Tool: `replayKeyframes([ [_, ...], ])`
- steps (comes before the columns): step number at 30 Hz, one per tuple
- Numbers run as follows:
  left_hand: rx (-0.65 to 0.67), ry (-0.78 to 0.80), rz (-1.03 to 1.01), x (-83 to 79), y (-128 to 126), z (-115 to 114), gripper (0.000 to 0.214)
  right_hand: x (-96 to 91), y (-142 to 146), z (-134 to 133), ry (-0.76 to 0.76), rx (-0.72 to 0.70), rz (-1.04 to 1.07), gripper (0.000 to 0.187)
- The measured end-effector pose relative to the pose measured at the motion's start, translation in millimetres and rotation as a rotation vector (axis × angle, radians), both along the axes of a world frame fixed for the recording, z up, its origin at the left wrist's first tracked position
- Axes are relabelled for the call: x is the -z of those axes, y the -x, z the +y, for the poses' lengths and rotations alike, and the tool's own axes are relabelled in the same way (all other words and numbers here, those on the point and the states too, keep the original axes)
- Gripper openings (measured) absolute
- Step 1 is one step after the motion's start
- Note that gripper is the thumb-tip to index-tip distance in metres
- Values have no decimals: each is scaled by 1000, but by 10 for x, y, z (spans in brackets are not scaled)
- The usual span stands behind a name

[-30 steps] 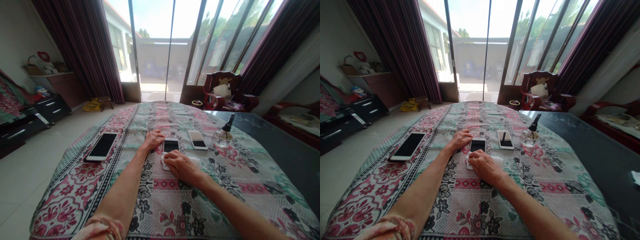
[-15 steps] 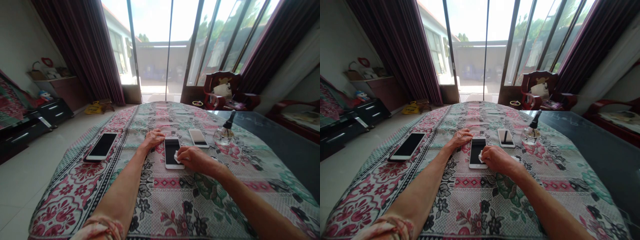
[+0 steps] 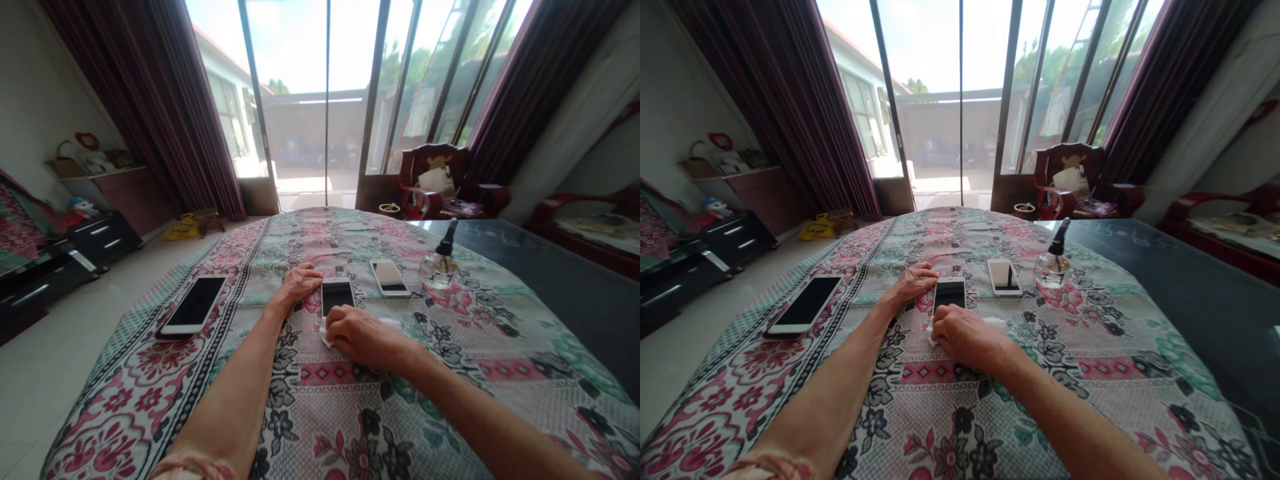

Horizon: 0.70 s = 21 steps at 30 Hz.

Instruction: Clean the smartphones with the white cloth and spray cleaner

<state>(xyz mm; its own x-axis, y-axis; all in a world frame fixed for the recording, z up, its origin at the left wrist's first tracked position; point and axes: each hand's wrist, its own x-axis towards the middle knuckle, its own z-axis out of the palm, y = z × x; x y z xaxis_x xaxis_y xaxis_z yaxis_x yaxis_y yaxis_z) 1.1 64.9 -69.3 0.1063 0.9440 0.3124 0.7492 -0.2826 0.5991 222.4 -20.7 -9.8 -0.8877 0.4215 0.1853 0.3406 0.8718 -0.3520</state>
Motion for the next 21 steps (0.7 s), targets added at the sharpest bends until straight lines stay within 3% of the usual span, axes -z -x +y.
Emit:
replayKeyframes([
  [7, 18, 9, -4, -8, 0, -4, 17, -131, -231, 192, 82, 56, -72, 24],
  [15, 3, 14, 10, -46, -19, -26, 16, 3, -380, 504, -105, 470, 110, 22],
  [21, 11, 7, 1, -55, -18, -33, 15, 105, -268, 563, -58, 580, 245, 16],
])
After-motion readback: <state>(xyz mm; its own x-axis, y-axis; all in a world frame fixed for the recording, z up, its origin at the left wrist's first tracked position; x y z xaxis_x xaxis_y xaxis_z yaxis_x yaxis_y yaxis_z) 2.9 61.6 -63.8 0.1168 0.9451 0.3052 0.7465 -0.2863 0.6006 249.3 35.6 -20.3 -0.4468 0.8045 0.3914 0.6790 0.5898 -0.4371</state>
